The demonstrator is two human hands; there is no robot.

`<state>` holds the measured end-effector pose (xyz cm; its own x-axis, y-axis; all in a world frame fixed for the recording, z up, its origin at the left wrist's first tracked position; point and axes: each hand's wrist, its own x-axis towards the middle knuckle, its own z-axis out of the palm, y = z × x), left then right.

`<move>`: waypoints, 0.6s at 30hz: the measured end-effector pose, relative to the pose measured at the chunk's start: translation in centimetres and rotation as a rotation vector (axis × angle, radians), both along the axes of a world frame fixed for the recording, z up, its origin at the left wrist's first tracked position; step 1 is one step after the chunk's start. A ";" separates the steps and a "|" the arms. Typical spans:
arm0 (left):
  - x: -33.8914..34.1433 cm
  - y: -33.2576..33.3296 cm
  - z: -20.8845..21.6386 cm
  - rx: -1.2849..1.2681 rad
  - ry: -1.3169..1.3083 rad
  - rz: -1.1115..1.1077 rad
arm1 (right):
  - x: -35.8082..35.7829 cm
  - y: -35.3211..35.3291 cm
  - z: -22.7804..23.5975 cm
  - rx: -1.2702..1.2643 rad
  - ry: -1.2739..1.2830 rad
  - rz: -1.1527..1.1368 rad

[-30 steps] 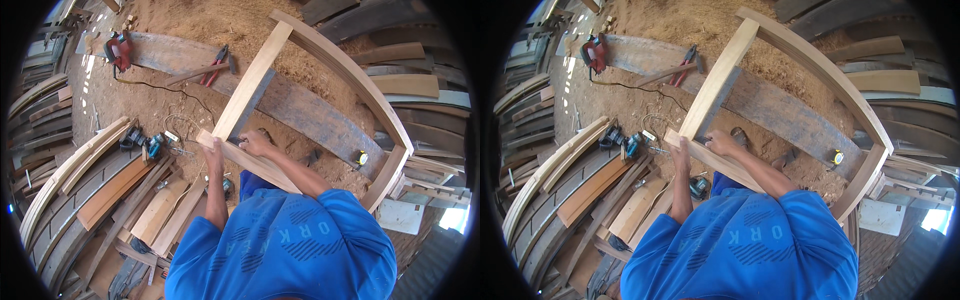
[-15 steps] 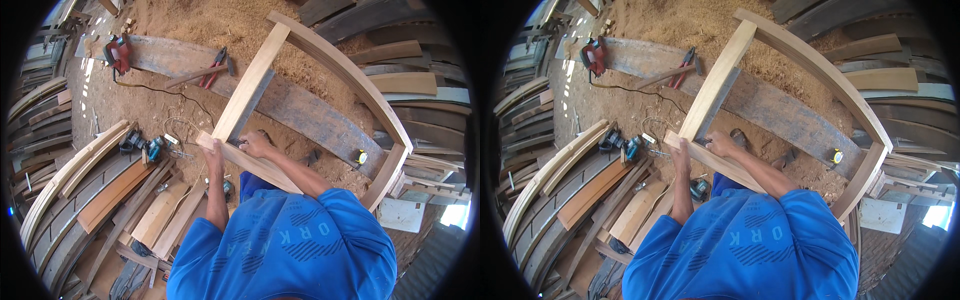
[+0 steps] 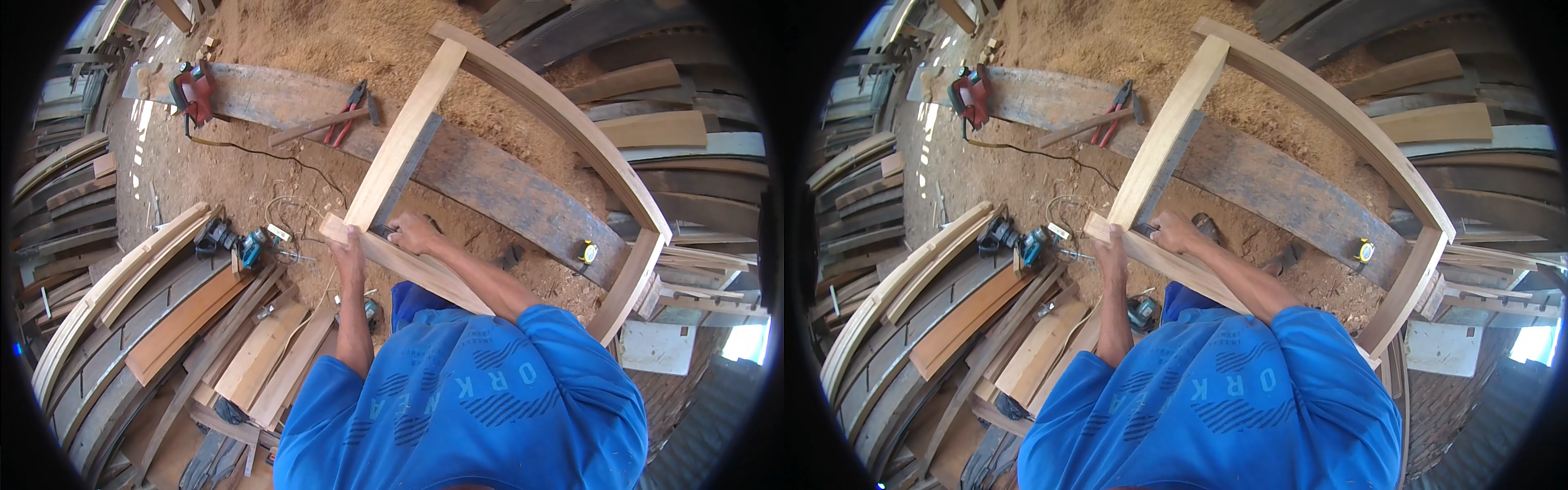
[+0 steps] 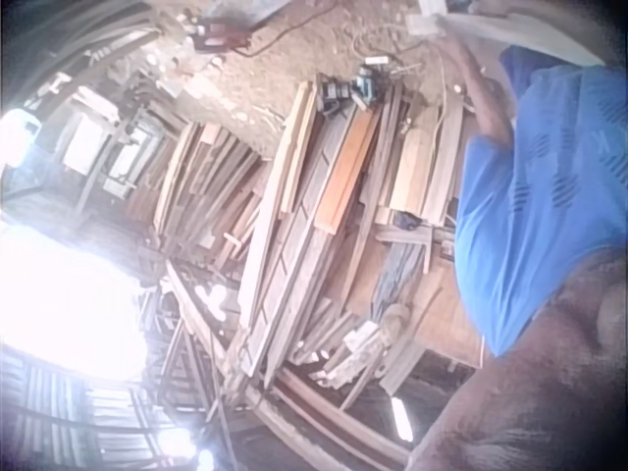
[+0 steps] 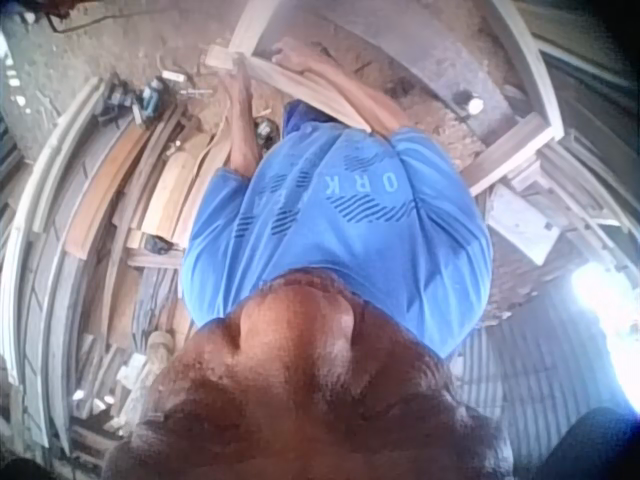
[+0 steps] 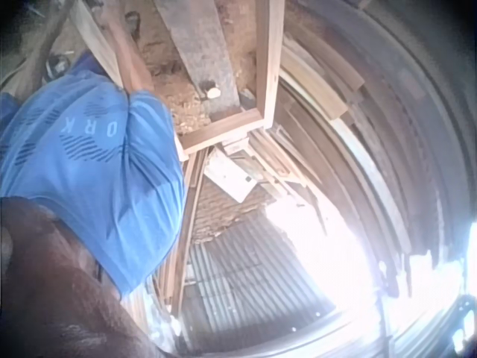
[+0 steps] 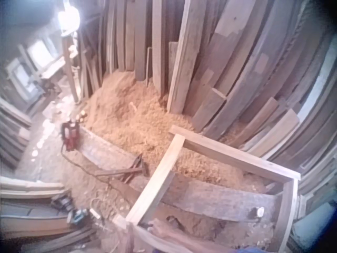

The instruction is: The person assembles a wooden frame by checking the corner angles with an L-square ruler, turning the frame over, and tapping the joints with a hammer.

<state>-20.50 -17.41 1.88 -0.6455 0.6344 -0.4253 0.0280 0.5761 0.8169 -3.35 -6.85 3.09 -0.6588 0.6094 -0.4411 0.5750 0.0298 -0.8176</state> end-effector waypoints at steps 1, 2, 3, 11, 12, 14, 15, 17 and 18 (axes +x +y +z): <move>-0.2 -0.4 -0.2 0.013 0.005 -0.022 | 0.0 0.0 0.4 -0.056 -0.007 0.013; 0.0 -0.1 0.0 0.023 0.000 -0.035 | 0.3 0.5 0.8 -0.108 -0.021 0.009; 0.3 -0.1 0.4 -0.033 0.372 -0.032 | 0.8 0.6 0.9 -0.098 -0.025 -0.008; 10.8 3.0 6.5 0.549 -0.426 -0.118 | 6.9 -1.1 10.2 0.252 0.273 -0.098; 12.5 2.8 6.4 0.584 -0.585 -0.132 | 8.4 -1.8 10.8 0.268 0.244 -0.145; 18.1 4.4 8.7 0.612 -0.729 -0.148 | 12.4 -3.0 12.8 0.586 0.161 -0.284; 19.8 4.4 8.7 0.602 -0.753 -0.195 | 15.6 -3.1 14.2 0.600 0.139 -0.330; 22.3 4.2 8.5 0.154 -0.279 -0.705 | 23.8 -3.9 16.4 0.636 -0.176 -0.130; 25.5 4.2 9.0 0.148 -0.131 -0.813 | 27.9 -5.0 14.2 0.710 -0.111 -0.244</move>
